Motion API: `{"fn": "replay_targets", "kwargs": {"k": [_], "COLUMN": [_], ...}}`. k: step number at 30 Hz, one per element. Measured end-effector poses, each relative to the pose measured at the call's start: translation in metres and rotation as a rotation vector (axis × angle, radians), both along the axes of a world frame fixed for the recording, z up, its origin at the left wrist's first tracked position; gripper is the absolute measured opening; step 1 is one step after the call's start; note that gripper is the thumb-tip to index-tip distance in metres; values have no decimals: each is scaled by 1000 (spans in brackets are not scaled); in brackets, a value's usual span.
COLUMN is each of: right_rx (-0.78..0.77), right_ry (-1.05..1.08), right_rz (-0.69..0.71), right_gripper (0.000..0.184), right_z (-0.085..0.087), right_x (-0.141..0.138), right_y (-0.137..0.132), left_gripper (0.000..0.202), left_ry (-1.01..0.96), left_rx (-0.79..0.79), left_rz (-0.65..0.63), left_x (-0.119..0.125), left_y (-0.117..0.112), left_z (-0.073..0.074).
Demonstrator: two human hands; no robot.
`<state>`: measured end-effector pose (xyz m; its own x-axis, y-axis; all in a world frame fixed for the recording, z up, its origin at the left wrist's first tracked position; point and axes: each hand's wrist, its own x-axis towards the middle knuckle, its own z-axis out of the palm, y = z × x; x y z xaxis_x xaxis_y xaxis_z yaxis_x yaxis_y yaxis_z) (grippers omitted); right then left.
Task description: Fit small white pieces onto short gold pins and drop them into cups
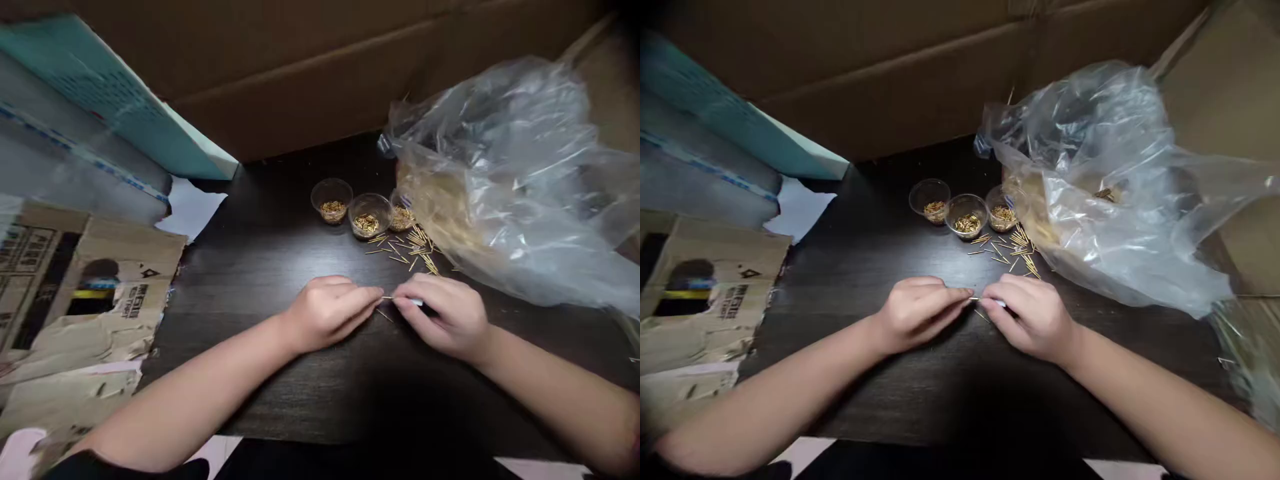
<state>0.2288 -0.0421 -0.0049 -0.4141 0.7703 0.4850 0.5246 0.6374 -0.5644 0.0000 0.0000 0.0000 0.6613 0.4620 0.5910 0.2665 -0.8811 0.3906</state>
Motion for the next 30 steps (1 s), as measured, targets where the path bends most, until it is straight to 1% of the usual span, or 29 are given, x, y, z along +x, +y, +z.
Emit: {"fn": "replay_targets", "kwargs": {"k": [1, 5, 8, 9, 11, 13, 14, 17, 19, 20, 22, 25, 28, 30], "right_rx": [12, 35, 42, 55, 91, 123, 133, 137, 109, 88, 46, 29, 28, 28], "right_ry": [7, 8, -17, -18, -16, -34, -56, -155, -227, -256, -315, -421, -540, -577], "right_rz": [11, 34, 28, 23, 7, -30, -59, -181, -288, -347, -440, -577, -700, -720], "right_gripper": [6, 9, 7, 7, 9, 11, 11, 9, 5, 2, 5, 11, 17, 19], "right_z": [0, 1, -1, -1, 1, 9, 15, 38, 49, 50, 44, 21, -3, -12], "right_x": [-1, -3, -4, -4, -3, 0, 2, 11, 19, 24, 33, 44, 50, 50], "right_y": [1, 3, 2, 2, 3, 4, 4, -3, -14, -21, -36, -52, -53, -49], "left_gripper": [13, 13, 15, 18, 32, 43, 42, 20, 15, 16, 17, 17, 18, 18], "left_ry": [3, 33, 49, 42, 27, 22, 18, 3, 4, 9, 17, 14, 9, 12], "left_rx": [-2, -18, -37, -46, -71, -107, -134, -276, -390, -438, -506, -566, -591, -597], "left_rz": [-1, -1, 4, 11, 36, 65, 74, 75, 77, 80, 85, 81, 81, 85], "left_x": [0, 1, 1, 1, 0, -1, -1, -3, -4, -4, -4, -3, -3, -2], "left_y": [0, 0, -2, -2, -1, 2, 4, 10, 12, 13, 14, 14, 14, 13], "left_z": [0, 2, 0, -2, -5, -9, -10, -10, -8, -7, -6, -6, -5, -4]}}
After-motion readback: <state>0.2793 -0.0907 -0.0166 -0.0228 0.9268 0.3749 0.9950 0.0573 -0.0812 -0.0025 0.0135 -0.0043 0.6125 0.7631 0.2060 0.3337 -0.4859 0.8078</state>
